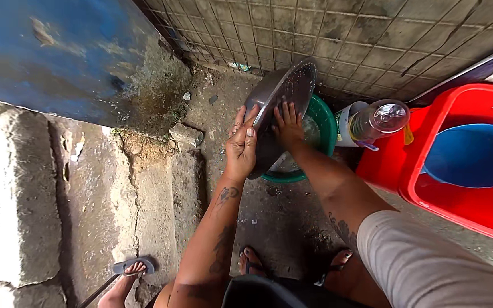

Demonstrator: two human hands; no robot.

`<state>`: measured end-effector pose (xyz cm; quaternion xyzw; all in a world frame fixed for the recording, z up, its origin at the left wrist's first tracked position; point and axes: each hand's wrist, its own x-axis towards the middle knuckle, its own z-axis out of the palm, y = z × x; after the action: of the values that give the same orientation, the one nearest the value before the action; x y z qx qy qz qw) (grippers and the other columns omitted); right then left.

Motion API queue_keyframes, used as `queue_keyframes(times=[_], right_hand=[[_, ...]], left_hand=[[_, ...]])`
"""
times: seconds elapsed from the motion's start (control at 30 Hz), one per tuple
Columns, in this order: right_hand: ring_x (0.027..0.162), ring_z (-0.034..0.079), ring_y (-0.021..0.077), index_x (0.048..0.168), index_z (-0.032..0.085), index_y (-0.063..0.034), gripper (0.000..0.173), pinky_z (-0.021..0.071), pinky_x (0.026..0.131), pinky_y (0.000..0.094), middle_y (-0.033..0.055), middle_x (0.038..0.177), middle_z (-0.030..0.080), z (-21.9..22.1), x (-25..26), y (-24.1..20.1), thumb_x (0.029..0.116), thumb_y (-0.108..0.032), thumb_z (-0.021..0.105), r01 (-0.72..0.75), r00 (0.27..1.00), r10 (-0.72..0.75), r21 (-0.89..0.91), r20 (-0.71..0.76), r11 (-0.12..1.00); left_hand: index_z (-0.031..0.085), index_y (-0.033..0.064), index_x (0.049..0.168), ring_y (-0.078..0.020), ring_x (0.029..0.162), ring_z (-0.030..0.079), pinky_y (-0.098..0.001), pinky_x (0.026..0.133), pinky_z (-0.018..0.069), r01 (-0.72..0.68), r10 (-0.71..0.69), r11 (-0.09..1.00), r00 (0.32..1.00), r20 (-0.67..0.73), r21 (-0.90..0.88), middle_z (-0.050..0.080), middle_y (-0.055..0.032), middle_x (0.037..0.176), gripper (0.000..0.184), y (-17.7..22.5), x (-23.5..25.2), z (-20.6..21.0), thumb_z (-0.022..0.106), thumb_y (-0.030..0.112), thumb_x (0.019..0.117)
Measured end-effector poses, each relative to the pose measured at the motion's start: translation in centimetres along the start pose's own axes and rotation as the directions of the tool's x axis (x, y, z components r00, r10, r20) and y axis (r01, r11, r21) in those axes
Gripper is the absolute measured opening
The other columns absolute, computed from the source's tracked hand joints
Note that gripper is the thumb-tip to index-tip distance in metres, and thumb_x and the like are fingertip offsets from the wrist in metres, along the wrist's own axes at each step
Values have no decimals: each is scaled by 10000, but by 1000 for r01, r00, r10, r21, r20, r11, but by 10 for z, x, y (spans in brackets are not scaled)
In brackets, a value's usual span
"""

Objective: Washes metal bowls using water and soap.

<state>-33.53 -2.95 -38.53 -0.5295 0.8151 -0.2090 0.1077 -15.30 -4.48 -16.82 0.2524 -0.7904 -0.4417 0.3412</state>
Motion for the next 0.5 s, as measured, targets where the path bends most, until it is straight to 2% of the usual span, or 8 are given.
queue_keyframes(times=[0.07, 0.13, 0.17, 0.23, 0.3, 0.33, 0.4, 0.5], right_hand=[[1547, 196, 477, 1615, 330, -91, 589, 213, 1199, 707, 247, 1677, 227, 17, -38, -22, 1087, -333, 427, 12, 1000, -11, 150, -11, 989], [1517, 293, 453, 1539, 427, 21, 506, 248, 1225, 603, 293, 1621, 320, -5, -68, -74, 1074, -172, 480, -97, 993, 47, 491, 112, 866], [1486, 375, 371, 1500, 473, 39, 454, 310, 1219, 501, 260, 1587, 396, -19, -76, -98, 1072, -112, 479, -234, 969, 110, 670, 222, 705], [1234, 581, 211, 1404, 541, 13, 359, 491, 1040, 370, 173, 1353, 592, -62, -89, -144, 1116, -131, 380, -486, 867, 227, 853, 443, 192], [1166, 605, 169, 1416, 503, -53, 412, 521, 1000, 375, 117, 1286, 611, -104, -100, -175, 1128, -218, 260, -351, 897, 222, 921, 382, -169], [1208, 586, 152, 1449, 477, -100, 440, 509, 1029, 392, 77, 1332, 594, -118, -101, -185, 1097, -230, 247, -182, 951, 210, 959, 227, -215], [1351, 491, 133, 1565, 315, -151, 504, 456, 1106, 402, 38, 1503, 468, -136, -81, -190, 1066, -229, 315, 127, 977, 181, 988, -111, -85], [1430, 438, 230, 1610, 131, 4, 659, 424, 1164, 397, 225, 1592, 339, -151, -14, -180, 1061, -170, 452, 266, 885, 317, 929, -341, 257]], left_hand=[[571, -51, 1398, -311, 1550, 277, -437, 1266, 236, -31, 31, 999, 999, -20, -24, 488, -128, 1565, 644, -22, -6, 1, 169, 374, 1129], [470, -15, 1507, -271, 1566, 242, -429, 1277, 225, 8, -8, 998, 1000, 3, -60, 416, -98, 1621, 857, -24, -5, -3, 17, 568, 1072], [451, -20, 1517, -275, 1570, 231, -431, 1283, 215, 15, -14, 995, 1000, 5, -98, 405, -108, 1626, 906, -22, -3, -6, -6, 609, 1050], [435, -34, 1520, -285, 1576, 209, -434, 1291, 200, 28, -28, 988, 1000, 6, -154, 402, -123, 1626, 961, -19, 1, -10, -33, 645, 1026], [364, -35, 1560, -264, 1580, 199, -416, 1294, 195, 71, -69, 984, 997, 23, -160, 384, -116, 1637, 984, -13, 6, -13, -57, 663, 1008], [327, -17, 1582, -240, 1578, 206, -402, 1290, 196, 100, -95, 982, 995, 34, -162, 371, -100, 1646, 978, -10, 10, -15, -56, 672, 1004], [325, -30, 1576, -227, 1556, 267, -399, 1284, 203, 128, -125, 977, 992, 28, -170, 394, -125, 1629, 942, -7, 14, -13, -42, 640, 1024], [297, -35, 1579, -200, 1512, 347, -451, 1259, 225, 148, -147, 987, 989, 25, -63, 434, -133, 1598, 789, 0, 13, -9, 3, 495, 1074]])
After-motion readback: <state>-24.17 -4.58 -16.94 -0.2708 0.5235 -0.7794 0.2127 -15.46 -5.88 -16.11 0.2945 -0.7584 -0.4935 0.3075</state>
